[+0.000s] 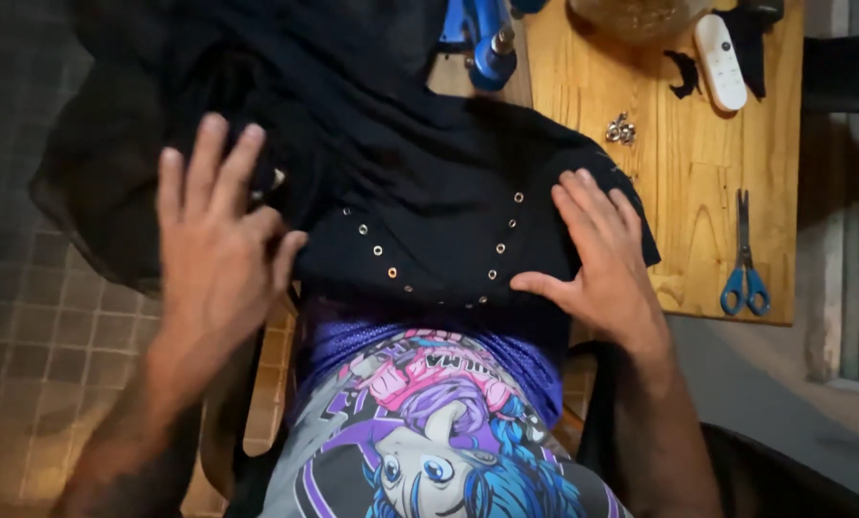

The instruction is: Attaching metal eyelets to a black garment using a manual hand press on a wooden workbench.

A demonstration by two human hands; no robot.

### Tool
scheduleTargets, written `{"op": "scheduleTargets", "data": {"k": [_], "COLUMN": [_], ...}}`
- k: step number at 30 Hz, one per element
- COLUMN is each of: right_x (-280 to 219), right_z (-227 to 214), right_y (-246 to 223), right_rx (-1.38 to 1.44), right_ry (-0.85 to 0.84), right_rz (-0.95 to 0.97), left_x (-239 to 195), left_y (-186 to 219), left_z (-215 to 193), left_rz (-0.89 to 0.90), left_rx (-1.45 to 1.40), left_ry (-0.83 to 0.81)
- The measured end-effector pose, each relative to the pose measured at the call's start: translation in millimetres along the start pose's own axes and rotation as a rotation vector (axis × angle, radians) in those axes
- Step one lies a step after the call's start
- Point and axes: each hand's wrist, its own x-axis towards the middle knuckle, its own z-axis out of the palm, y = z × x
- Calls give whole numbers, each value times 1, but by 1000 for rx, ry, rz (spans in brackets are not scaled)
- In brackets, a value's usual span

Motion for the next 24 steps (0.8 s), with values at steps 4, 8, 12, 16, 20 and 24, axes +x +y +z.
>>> {"op": "scheduleTargets", "data": {"k": [4, 8, 12, 16, 20, 24], "right_x": [1, -3, -3, -1, -1, 10], "right_z": [-1, -4, -10, -14, -19, -13], "right_y": [8, 14, 16, 18, 15, 4], "right_rx": [-48, -22, -39, -11, -5, 46], "right_ry": [-52, -83, -151, -214, -222, 42], "right_rz": [18, 61, 86, 125, 87, -58], "left_x": [-3, -9, -16, -18, -22, -1], "left_y": [-19, -21, -26, -30, -20, 3], "left_z": [-16, -20, -29, -40, -46, -40], "left_rz": [37, 41, -20, -123, -94, 149], "left_rx": [224, 331, 491, 576, 347, -98], "left_ry": [-154, -116, -168, -381, -143, 383]}}
